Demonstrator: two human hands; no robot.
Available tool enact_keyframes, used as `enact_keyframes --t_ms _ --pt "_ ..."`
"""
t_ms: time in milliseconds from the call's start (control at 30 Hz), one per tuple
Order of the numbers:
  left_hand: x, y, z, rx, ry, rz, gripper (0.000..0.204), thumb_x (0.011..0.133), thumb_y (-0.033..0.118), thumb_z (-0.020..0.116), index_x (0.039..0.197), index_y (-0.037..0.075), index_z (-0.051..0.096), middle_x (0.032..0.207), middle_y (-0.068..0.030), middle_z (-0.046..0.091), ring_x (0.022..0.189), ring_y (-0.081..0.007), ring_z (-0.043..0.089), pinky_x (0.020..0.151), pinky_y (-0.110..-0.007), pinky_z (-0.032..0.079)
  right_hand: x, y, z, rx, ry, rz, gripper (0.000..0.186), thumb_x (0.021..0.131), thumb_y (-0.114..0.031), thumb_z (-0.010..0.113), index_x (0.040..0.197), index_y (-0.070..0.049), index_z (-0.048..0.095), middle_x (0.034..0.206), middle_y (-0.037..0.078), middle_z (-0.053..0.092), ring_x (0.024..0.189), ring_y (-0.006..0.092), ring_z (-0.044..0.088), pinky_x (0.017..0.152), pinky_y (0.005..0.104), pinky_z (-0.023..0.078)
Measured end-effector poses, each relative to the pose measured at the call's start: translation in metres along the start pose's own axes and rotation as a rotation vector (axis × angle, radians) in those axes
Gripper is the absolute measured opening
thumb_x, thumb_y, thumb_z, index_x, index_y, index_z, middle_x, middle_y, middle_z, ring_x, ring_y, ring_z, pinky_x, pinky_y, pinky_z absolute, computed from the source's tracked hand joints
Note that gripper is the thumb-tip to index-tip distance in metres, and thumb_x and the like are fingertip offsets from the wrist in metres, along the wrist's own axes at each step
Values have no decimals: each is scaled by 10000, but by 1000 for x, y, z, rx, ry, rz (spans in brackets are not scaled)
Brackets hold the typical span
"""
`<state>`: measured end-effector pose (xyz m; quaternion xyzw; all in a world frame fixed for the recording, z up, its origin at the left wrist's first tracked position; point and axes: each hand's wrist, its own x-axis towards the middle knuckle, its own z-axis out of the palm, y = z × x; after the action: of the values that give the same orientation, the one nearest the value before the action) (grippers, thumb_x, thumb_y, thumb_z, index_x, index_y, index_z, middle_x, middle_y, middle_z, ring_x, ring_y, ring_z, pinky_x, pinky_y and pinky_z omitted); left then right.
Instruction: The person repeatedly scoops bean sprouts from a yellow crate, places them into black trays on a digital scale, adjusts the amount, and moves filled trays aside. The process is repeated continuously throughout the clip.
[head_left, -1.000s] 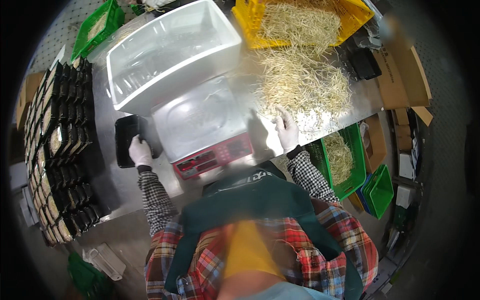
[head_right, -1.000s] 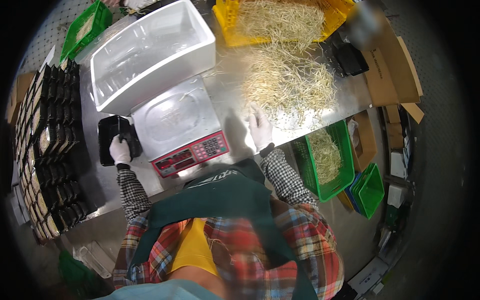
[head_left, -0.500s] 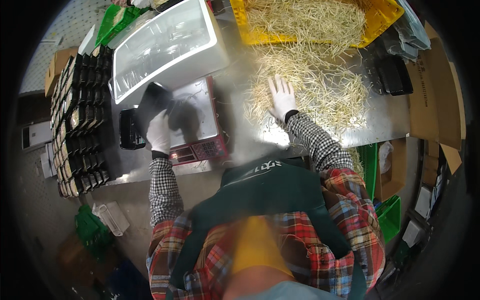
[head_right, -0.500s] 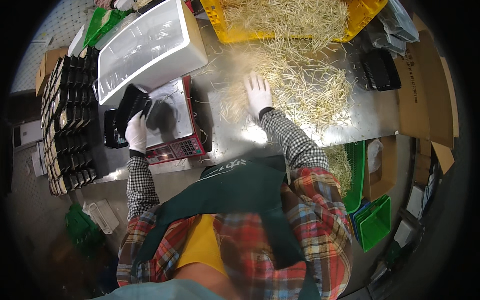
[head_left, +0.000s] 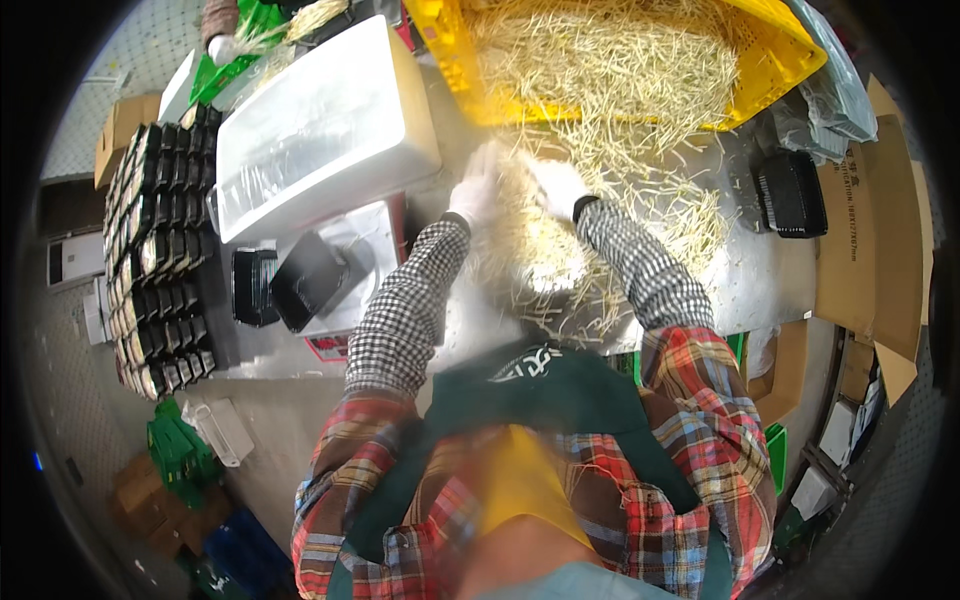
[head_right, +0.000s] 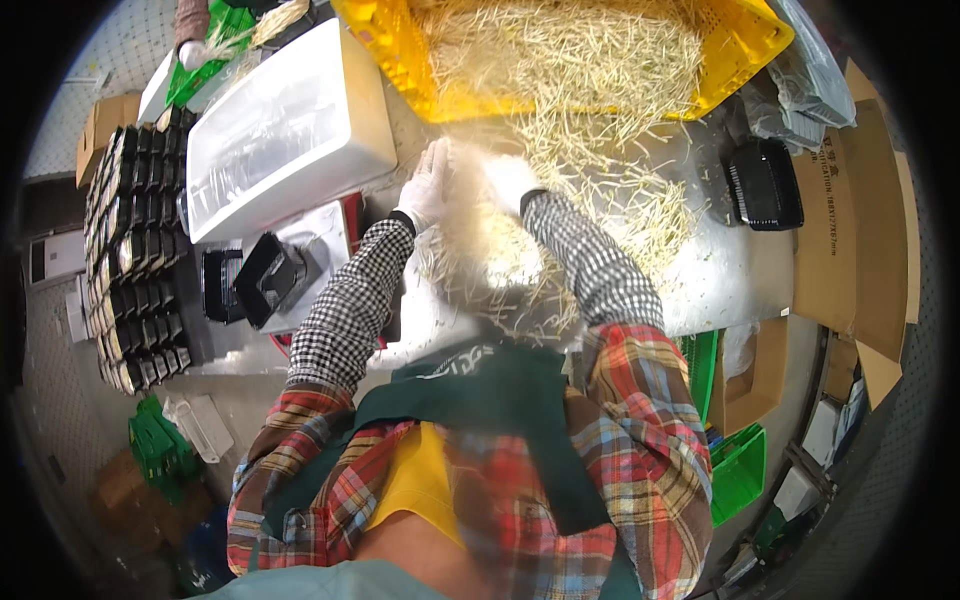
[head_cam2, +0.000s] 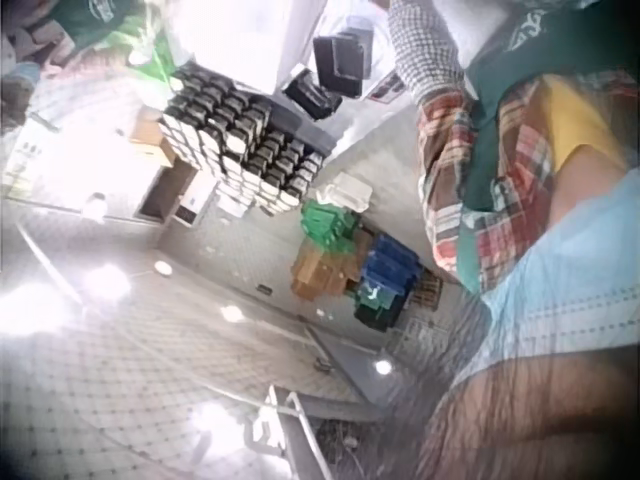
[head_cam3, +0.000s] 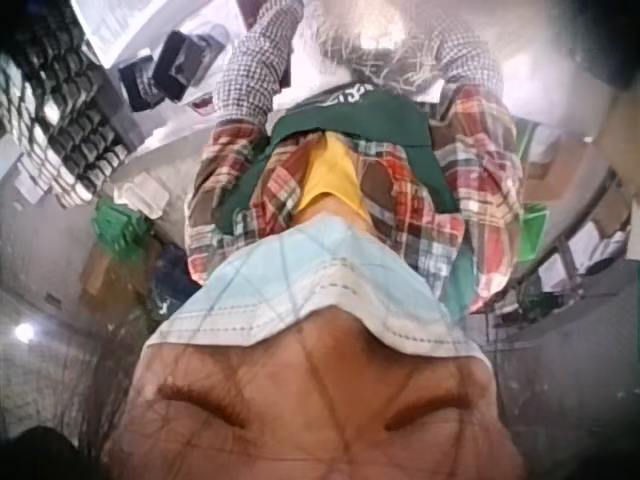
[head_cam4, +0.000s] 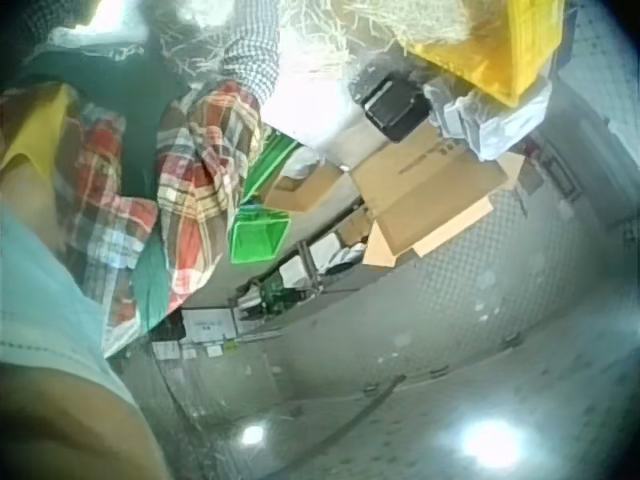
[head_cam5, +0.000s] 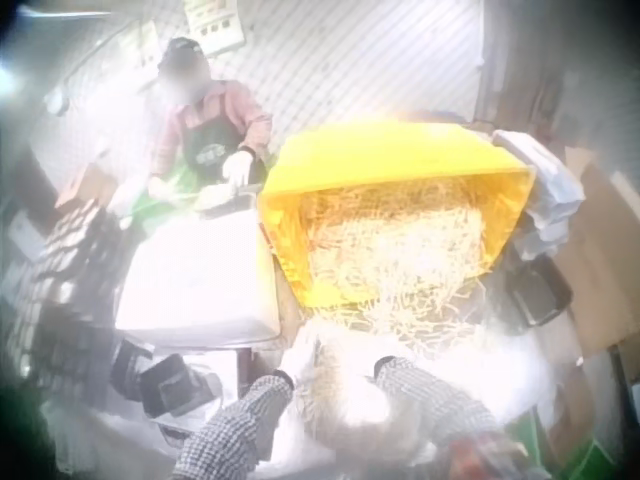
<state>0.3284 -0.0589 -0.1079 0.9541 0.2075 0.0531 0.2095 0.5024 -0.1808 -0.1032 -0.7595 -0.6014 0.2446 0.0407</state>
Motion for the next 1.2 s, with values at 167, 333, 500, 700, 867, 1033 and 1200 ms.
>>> enact_keyframes --t_ms 167,333,500,700,867,1033,1200 --pt "-2 27 -24 -245 -572 -114 1258 664 383 818 1540 51 -21 1477 -298 356 1360 -415 393 1127 -408 339 -79 -10 5 21 219 -163 1120 688 -421 810 1540 -72 172 1515 216 316 1380 378 318 1161 510 220" --pt "-19 37 0 66 -548 -122 650 801 222 665 1362 19 408 1293 -252 522 1179 -371 547 989 -436 452 -56 1 42 -39 -54 8 1121 718 -327 792 1550 -74 85 1340 237 501 1229 352 493 1069 475 360" --pt "-30 55 -18 167 -402 -203 494 809 165 641 1251 12 480 1173 -200 584 1094 -366 568 906 -446 484 -71 -8 1 -149 132 -92 1108 722 -258 785 1544 -46 72 1296 226 536 1187 341 526 1033 456 392" --pt "-31 41 13 149 -411 -265 329 829 130 631 1114 -12 546 1120 -210 620 1009 -347 643 858 -427 530 -53 -9 31 -213 64 36 890 817 -172 655 1530 -27 143 1114 182 626 1041 328 614 925 436 475" --pt "-58 48 -9 139 -465 -208 366 856 89 585 1210 24 516 1117 -214 619 1014 -369 646 839 -434 537 -85 27 2 -73 41 -10 396 814 -82 585 1209 -78 556 1024 151 656 928 307 657 815 422 531" --pt "-100 31 -8 222 -333 -99 686 806 137 659 1423 98 363 1312 -237 519 1167 -388 557 948 -474 483 -114 14 -55 102 135 110 401 770 -177 675 1158 -96 615 1117 142 653 1013 316 639 893 387 516" --pt "-83 -23 -15 -824 -37 -363 523 875 136 566 1370 -5 469 1289 -191 577 1135 -338 590 983 -374 470 -66 -47 12 131 229 -170 559 782 -176 669 1328 -182 546 1245 127 607 1134 305 578 953 394 490"
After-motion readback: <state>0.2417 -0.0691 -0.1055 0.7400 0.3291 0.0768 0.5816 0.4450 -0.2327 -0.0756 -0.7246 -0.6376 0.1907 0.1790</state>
